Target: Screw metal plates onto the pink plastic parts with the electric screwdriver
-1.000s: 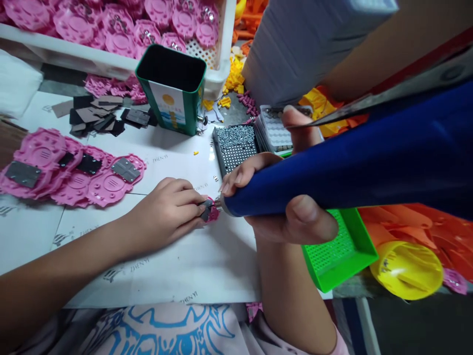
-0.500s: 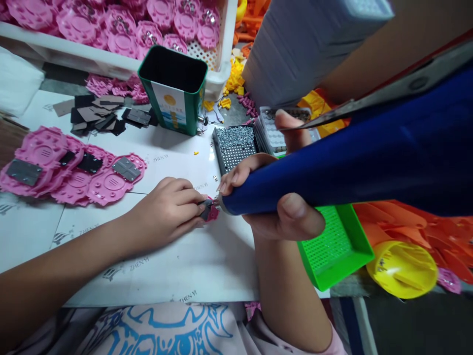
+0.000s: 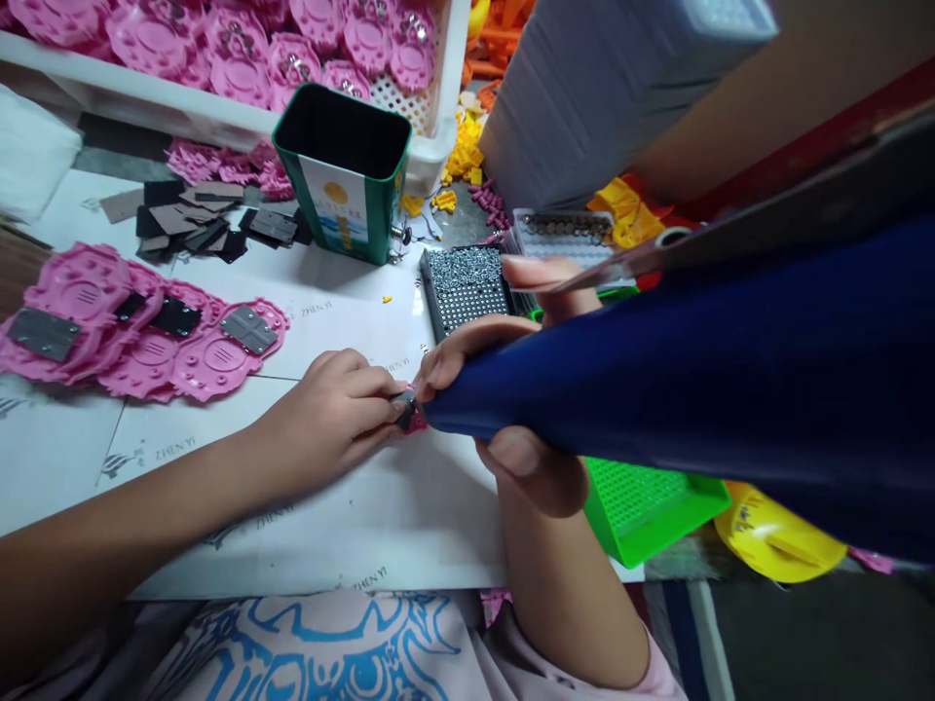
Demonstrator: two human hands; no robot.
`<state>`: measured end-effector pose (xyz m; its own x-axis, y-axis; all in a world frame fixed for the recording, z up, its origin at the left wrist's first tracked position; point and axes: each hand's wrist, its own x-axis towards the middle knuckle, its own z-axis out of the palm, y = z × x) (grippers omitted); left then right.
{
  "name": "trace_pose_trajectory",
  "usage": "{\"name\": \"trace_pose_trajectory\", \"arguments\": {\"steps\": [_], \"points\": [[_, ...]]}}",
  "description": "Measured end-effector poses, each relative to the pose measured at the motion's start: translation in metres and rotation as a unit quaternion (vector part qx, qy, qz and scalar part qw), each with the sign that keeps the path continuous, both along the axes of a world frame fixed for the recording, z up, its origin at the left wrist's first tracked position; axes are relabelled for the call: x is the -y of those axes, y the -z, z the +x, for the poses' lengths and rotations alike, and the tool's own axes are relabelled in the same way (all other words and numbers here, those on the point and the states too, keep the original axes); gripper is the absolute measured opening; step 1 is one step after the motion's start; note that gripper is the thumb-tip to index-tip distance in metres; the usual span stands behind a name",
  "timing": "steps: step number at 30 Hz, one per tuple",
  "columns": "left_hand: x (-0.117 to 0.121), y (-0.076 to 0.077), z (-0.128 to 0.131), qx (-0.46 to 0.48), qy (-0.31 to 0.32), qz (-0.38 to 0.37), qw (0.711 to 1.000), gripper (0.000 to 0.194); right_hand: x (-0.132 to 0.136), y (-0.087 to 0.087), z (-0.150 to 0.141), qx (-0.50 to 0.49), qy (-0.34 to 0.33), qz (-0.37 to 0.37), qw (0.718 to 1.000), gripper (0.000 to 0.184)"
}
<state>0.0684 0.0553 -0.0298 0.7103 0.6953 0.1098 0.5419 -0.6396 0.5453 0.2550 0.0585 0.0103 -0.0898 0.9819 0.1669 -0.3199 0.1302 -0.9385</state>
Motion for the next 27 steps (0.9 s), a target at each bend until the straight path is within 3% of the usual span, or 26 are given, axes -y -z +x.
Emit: {"name": "trace_pose_trajectory", "arguments": {"steps": [5, 11, 14, 18, 24, 27], "points": [[0.0, 0.002, 0.001, 0.009, -0.006, -0.009, 1.0, 0.013, -0.004, 0.005, -0.008, 0.009, 0.014, 0.124, 0.992, 0.05], [-0.004, 0.001, -0.006, 0.002, 0.037, 0.046, 0.998, 0.019, -0.017, 0.002, 0.001, -0.037, 0.005, 0.138, 0.99, 0.051], [-0.006, 0.0, -0.01, 0.012, 0.073, 0.051, 0.996, 0.021, -0.02, -0.009, 0.012, -0.023, 0.116, 0.12, 0.986, 0.041], [-0.009, -0.001, -0.013, 0.032, 0.086, 0.023, 0.996, 0.021, -0.025, -0.017, 0.017, 0.007, 0.26, 0.111, 0.959, 0.032], [-0.012, -0.003, -0.015, 0.026, 0.114, -0.04, 0.992, 0.039, -0.035, -0.004, 0.015, -0.003, 0.308, 0.114, 0.945, 0.015], [-0.014, -0.004, -0.016, 0.013, 0.119, -0.051, 0.991, 0.04, -0.038, -0.001, 0.014, -0.018, 0.309, 0.121, 0.943, 0.017]]}}
